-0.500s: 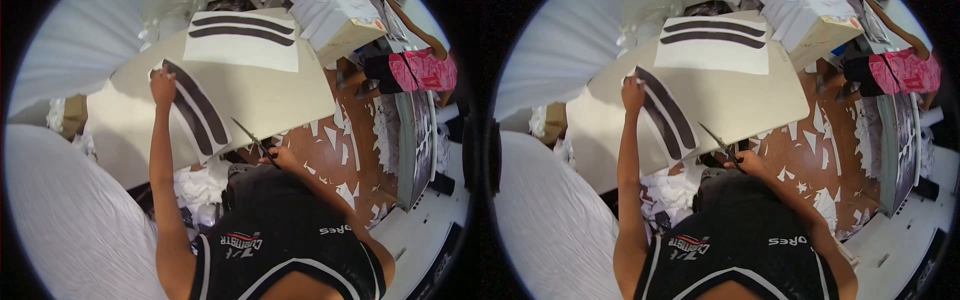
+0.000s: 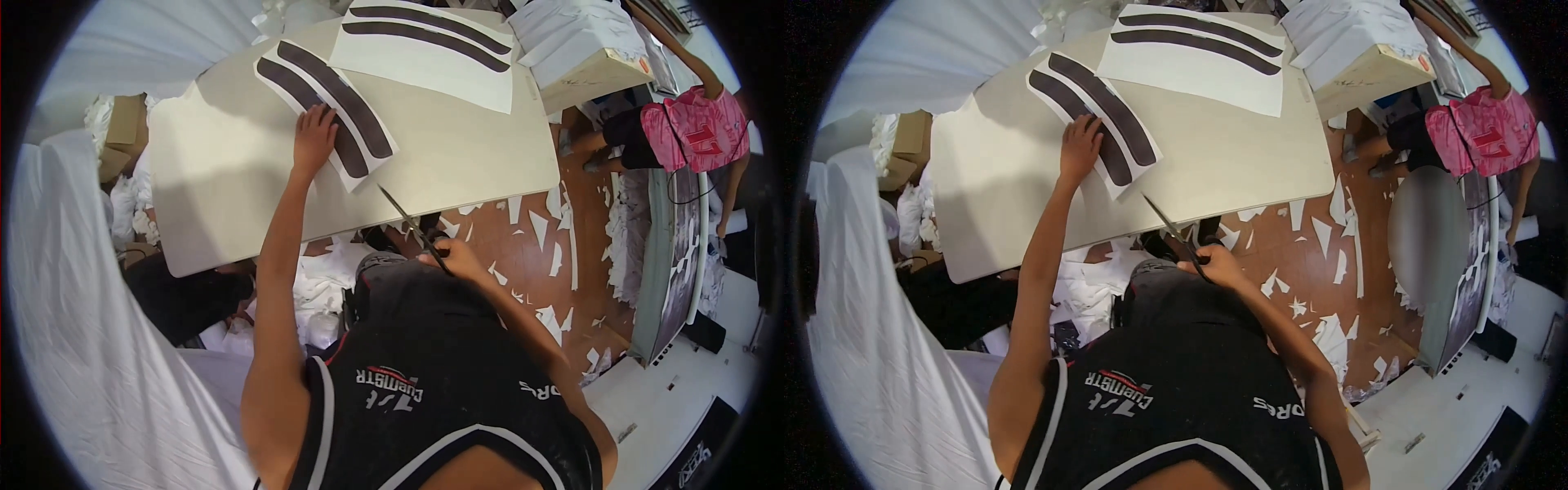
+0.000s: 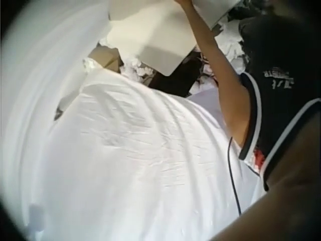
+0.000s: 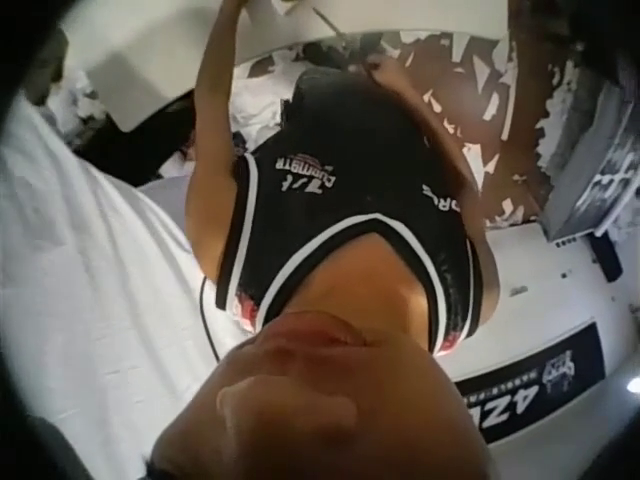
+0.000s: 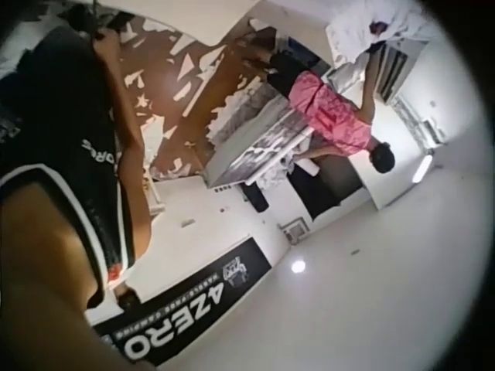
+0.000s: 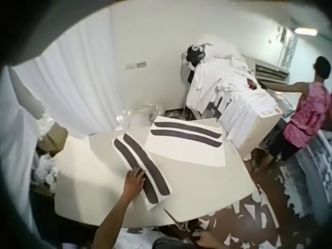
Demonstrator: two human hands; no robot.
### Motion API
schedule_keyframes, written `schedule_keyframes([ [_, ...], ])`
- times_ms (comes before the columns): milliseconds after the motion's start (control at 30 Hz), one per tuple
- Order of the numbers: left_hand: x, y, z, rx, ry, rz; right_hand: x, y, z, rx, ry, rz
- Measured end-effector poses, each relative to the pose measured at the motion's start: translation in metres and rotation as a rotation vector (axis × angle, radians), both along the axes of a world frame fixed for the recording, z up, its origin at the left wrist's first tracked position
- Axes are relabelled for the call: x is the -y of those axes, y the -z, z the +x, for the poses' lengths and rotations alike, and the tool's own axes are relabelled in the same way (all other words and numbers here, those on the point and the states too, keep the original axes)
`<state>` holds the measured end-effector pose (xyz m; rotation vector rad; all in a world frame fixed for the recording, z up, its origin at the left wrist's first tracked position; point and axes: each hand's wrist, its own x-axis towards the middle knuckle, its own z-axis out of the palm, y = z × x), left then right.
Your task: Cutting out printed clothing patterns from large sheets of fabric using scissors.
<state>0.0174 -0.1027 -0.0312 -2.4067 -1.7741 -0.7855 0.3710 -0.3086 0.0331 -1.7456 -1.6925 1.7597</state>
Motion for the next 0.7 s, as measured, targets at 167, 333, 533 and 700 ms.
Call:
schedule_keyframes([
  [167,0.105,-0.013,0.051,0.315,-0.072,-0.063,-0.016,0.01,-0.004,-0.063,-0.022,-0.007],
  [333,0.149,0.001,0.036,0.386,-0.11,-0.091,-0.03,0.038,-0.056,-0.048,-0.147,0.011],
  [533,0.138,0.007,0.05,0.428,-0.163,-0.032,-0.037,0.044,-0.058,-0.119,-0.09,0.007],
  [700,0.145,0.019,0.038,0.326,-0.176,-0.004,-0.014,0.043,-0.036,-0.104,-0.096,-0.224],
])
